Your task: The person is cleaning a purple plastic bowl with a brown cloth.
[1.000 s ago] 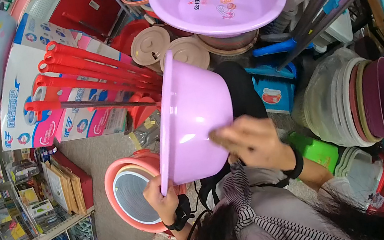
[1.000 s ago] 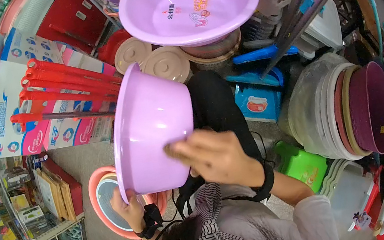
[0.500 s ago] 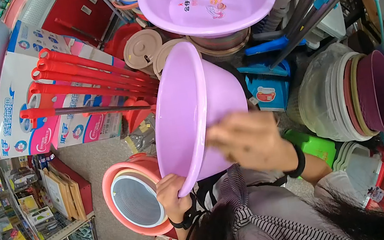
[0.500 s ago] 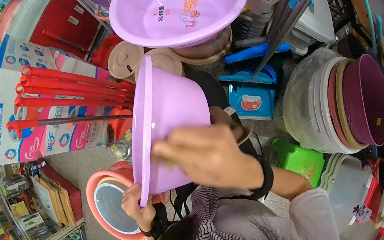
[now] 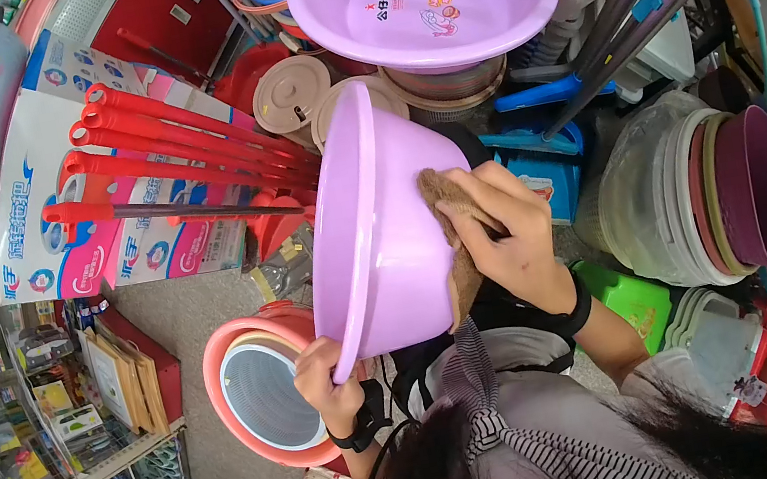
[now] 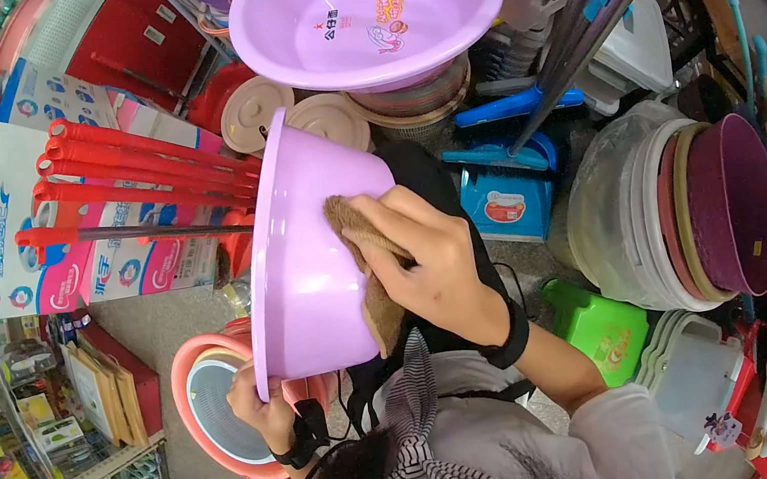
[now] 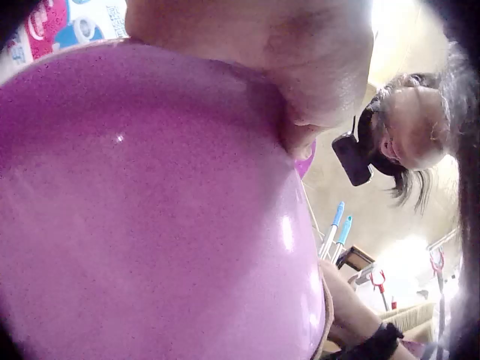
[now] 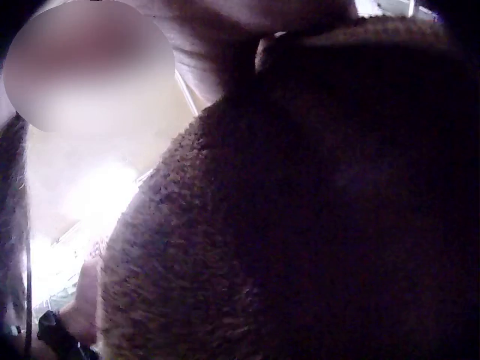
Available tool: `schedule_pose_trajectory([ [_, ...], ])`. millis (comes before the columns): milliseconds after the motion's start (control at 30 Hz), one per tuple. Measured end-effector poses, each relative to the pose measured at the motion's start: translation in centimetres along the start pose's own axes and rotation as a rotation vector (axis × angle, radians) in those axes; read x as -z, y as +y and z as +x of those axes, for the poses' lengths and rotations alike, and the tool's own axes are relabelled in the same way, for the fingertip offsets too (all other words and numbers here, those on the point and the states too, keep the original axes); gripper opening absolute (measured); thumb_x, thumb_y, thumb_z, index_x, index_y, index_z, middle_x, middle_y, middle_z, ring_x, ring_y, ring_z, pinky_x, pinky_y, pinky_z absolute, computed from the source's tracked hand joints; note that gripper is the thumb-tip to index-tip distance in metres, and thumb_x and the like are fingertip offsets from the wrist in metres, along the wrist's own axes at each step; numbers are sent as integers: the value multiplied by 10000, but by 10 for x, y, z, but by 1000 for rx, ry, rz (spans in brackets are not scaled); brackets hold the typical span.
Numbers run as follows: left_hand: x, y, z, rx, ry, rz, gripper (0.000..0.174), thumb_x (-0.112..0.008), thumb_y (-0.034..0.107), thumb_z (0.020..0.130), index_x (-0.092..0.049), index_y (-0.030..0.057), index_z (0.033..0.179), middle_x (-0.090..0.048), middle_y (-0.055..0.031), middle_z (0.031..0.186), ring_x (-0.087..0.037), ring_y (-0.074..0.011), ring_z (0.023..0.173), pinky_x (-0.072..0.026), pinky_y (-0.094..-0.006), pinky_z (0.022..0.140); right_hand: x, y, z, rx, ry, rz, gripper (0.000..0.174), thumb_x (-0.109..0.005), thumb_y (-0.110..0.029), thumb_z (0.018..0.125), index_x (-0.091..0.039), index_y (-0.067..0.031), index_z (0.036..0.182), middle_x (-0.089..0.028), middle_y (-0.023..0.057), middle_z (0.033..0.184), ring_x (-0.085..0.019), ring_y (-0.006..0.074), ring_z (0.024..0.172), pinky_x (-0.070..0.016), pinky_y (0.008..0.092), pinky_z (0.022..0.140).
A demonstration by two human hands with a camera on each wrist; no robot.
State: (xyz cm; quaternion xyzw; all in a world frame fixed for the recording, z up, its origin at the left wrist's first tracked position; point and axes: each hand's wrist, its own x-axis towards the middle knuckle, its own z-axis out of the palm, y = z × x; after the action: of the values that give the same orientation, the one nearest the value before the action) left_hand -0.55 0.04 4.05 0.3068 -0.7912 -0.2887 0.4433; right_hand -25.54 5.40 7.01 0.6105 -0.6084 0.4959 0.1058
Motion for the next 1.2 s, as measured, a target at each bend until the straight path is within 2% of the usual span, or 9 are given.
schedule_pose_trajectory([
  [33, 1, 0, -1, 0, 2, -1, 127, -627, -29, 619, -562, -1, 724, -524, -93, 564, -504, -239, 476, -385, -314, 478, -1, -11, -1, -489, 23, 228, 284, -667, 16, 706, -700, -6, 988, -638, 101, 854, -575, 201, 669, -465, 301, 578],
  [200, 18, -14, -9, 215, 48, 120, 103, -650, 43, 715, -569, -7, 753, -589, -111, 636, -570, -242, 565, -438, -329, 564, -3, -28, -24, 101, -198, 170, 436, -675, -61, 662, -662, -42, 1098, -509, 16, 740, -549, 130, 579, -471, 270, 507],
  [300, 10, -12, -6, 168, 90, 87, 473, -629, 405, 918, -478, 14, 698, -407, -21, 554, -357, -101, 529, -264, -314, 478, 2, -27, -28, 104, -199, 146, 408, -705, -64, 686, -669, -37, 1091, -519, 18, 749, -543, 138, 563, -456, 279, 492],
  [400, 8, -9, -9, 154, 98, 83, 501, -621, 436, 924, -503, 0, 708, -393, -4, 539, -358, -112, 515, -262, -311, 471, -2, -13, -11, -202, 3, 184, 318, -719, -18, 746, -681, -13, 1061, -591, 58, 777, -567, 180, 577, -457, 277, 503],
  [433, 8, -13, -12, 154, 100, 85, 501, -621, 436, 924, -503, 0, 708, -393, -4, 539, -358, -112, 515, -262, -311, 471, -4, -12, -15, -394, 7, 214, 331, -733, -4, 734, -677, -10, 1061, -583, 72, 734, -571, 179, 574, -453, 285, 495],
  [533, 17, -37, -29, 125, 151, 82, 496, -622, 437, 926, -536, -11, 729, -423, -1, 573, -393, -116, 559, -299, -300, 505, -8, -15, -27, -99, -70, 257, 381, -757, 6, 687, -667, 3, 1057, -582, 62, 788, -584, 176, 593, -458, 294, 494],
  [600, 27, -54, -38, 111, 217, 12, 252, -677, 210, 821, -649, -37, 863, -693, -162, 802, -651, -287, 697, -494, -365, 696, -4, -24, -33, 28, -204, 311, 442, -733, -48, 669, -651, -11, 1102, -532, 30, 794, -569, 163, 590, -477, 277, 503],
  [1033, 38, -29, -11, 212, -60, -243, 89, -580, 32, 761, -598, -48, 797, -640, -168, 746, -608, -282, 726, -468, -380, 699, -7, -41, -11, -7, -117, 123, 445, -719, -81, 687, -639, 12, 1115, -491, 21, 757, -526, 147, 564, -440, 268, 496],
  [1200, 28, 21, 6, 316, 88, -196, 268, -719, 89, 713, -623, -3, 946, -647, -156, 767, -618, -263, 750, -472, -339, 706, 0, -43, -15, 65, -294, 142, 495, -661, -110, 718, -609, 3, 1198, -459, 12, 806, -532, 112, 620, -461, 255, 531],
])
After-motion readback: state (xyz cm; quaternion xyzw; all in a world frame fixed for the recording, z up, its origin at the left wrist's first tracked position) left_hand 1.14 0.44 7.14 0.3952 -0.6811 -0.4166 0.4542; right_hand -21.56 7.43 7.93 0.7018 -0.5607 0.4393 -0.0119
